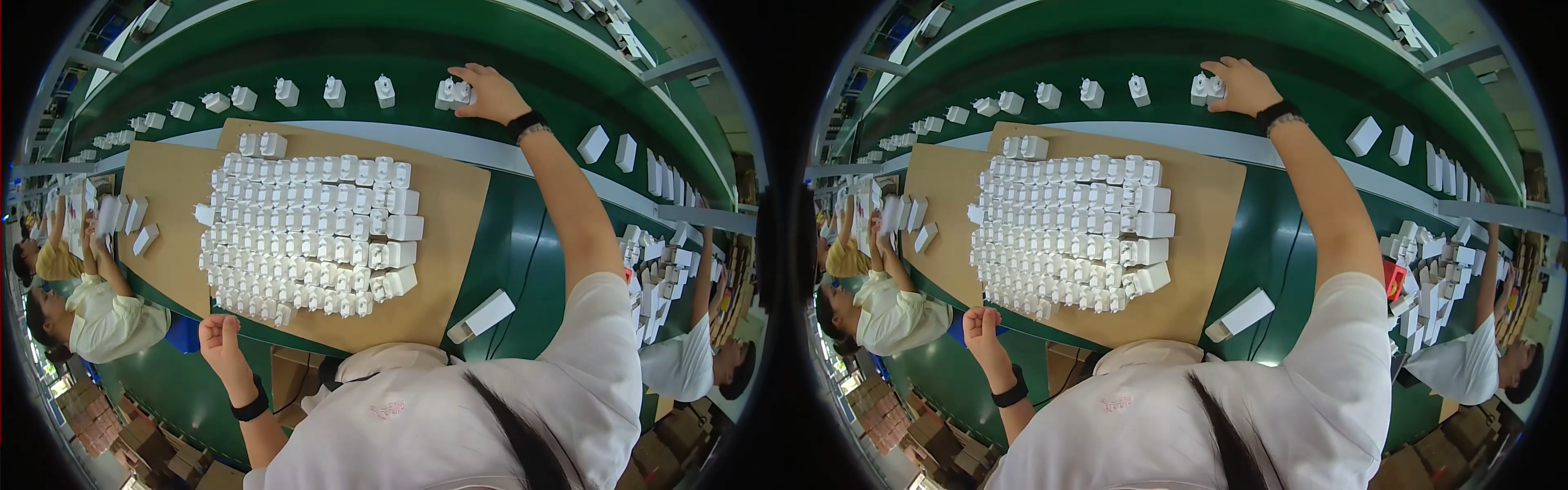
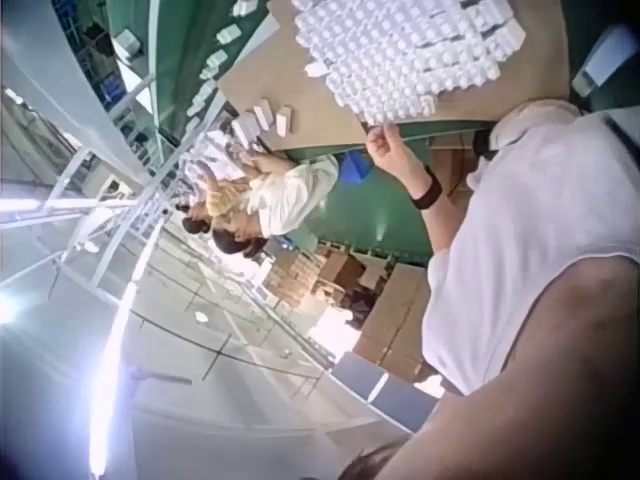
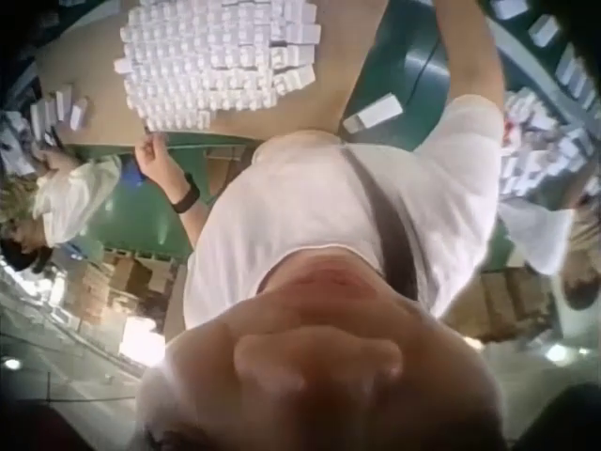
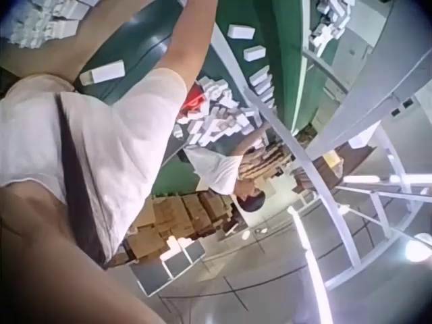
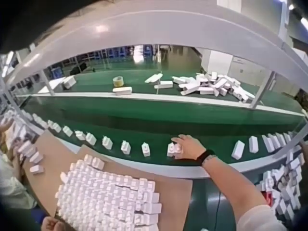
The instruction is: The person packages power adapters by hand, picking up a box and an adapter, sliding the adapter into the box, and folding the flaps closed. The person then places the boxed adapter onto a conveyor belt and repeats the process.
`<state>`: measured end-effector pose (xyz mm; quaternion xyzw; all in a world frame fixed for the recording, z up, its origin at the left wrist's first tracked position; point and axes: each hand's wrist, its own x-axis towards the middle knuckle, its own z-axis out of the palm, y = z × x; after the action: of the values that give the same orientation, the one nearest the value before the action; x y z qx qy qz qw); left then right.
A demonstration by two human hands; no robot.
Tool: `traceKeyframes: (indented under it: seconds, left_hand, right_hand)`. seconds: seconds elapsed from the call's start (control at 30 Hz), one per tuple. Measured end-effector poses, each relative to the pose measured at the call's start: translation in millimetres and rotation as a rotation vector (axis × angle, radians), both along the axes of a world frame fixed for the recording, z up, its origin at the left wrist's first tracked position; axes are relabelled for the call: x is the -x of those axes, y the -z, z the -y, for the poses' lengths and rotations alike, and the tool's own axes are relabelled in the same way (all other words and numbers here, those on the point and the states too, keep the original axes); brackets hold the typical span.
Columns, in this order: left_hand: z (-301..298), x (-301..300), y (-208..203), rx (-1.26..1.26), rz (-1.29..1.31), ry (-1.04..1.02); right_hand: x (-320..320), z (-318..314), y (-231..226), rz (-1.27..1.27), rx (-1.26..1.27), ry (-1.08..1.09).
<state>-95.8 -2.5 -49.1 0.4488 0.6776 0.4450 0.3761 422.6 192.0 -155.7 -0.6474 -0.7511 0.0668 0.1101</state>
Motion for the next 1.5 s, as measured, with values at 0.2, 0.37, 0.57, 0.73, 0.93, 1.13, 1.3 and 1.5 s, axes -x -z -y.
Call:
traceKeyframes:
  seconds: [0.2,0.37,0.57,0.73,0.93,1.13,1.3,1.5]
  left_hand:
    - [5.9,-0.7,0.5,-0.004,-0.039,-0.054]
    - [13.0,4.9,1.3,0.011,-0.05,-0.054]
    - [22.8,-14.1,11.0,-0.101,-0.56,0.265]
    - [47.4,-59.4,20.1,-0.121,-0.541,0.615]
    - [99.0,-37.9,66.7,0.212,-0.327,0.641]
    - [114.6,-2.9,107.4,0.369,-0.068,0.399]
    - [112.6,8.2,115.4,0.495,0.333,0.259]
    - [102.4,19.1,124.3,0.583,0.677,0.187]
  right_hand:
    - [-6.8,-13.6,20.1,-0.036,0.093,-0.039]
    - [-10.5,-6.7,15.9,-0.06,0.092,0.026]
    - [32.8,56.7,-40.3,-0.191,0.011,-0.129]
    - [108.3,184.7,-96.2,-0.275,0.162,-0.203]
    - [227.4,299.5,-101.2,-0.479,0.192,-0.12]
    - [337.2,293.6,-48.3,-0.513,0.072,-0.205]
    - [385.5,276.7,-9.9,-0.274,0.073,-0.217]
    - [405.8,266.1,4.7,-0.199,-0.094,-0.174]
